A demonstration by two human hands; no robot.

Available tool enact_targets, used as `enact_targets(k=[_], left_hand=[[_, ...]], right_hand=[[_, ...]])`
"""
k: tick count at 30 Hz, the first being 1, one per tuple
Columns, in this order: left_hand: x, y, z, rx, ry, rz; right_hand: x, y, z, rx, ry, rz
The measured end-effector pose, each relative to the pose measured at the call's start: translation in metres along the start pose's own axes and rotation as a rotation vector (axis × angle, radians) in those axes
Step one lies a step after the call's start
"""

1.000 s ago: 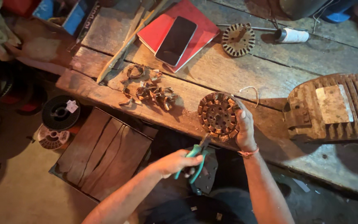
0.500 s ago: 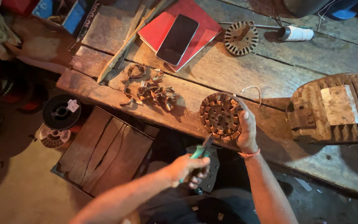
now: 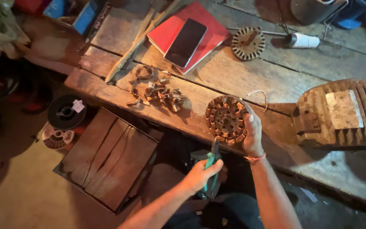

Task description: The person uses pliers to remove copper windings from a circular metal stator component. They hold the stator with one hand and repeatedly pull out the copper coils with the other, placing the removed pieces on the wooden workbench.

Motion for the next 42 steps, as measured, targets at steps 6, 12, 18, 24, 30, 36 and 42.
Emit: enact_targets(k=[6,12,18,24,30,36,42], left_hand=[[-0.009,-0.03,-0.024,0.239,-0.027,0.164],[-0.015,-0.043,-0.057,0.322,-0.163,0.412],[-0.013,-0.053,-0.089,0.378,-0.189,0.534],[-0.014,-0.049,-0.074,0.113,-0.383,0.567],[-0.022,0.002,-0.041,-0.321,-0.189,0.345],[-0.005,0.007,-0.016,-0.169,-0.046,0.001],[0.001,0.004,-0.025,-0.046,0.247,-0.083]], right_hand=[[0.0,0.0,0.004,-0.036,-0.051,0.022],[0.0,-0.002,0.003,-0.055,-0.065,0.022],[0.001,0.002,0.003,-0.055,-0.04,0.025],[0.001,0.009,0.004,0.026,-0.001,0.024],[0.002,0.003,0.007,-0.083,-0.058,-0.02],[0.001,0.013,0.008,-0.007,-0.042,0.081],[-0.002,0.002,0.002,-0.014,-0.019,-0.044]])
Point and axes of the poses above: each hand's wrist, its own x-axis towards the middle knuckle, its own y-axis out of the palm, z = x × y, the point moved 9 cm from there along x, towards the middle knuckle, and after that the axes turned 12 degrees about x, right-handed, at the moved point
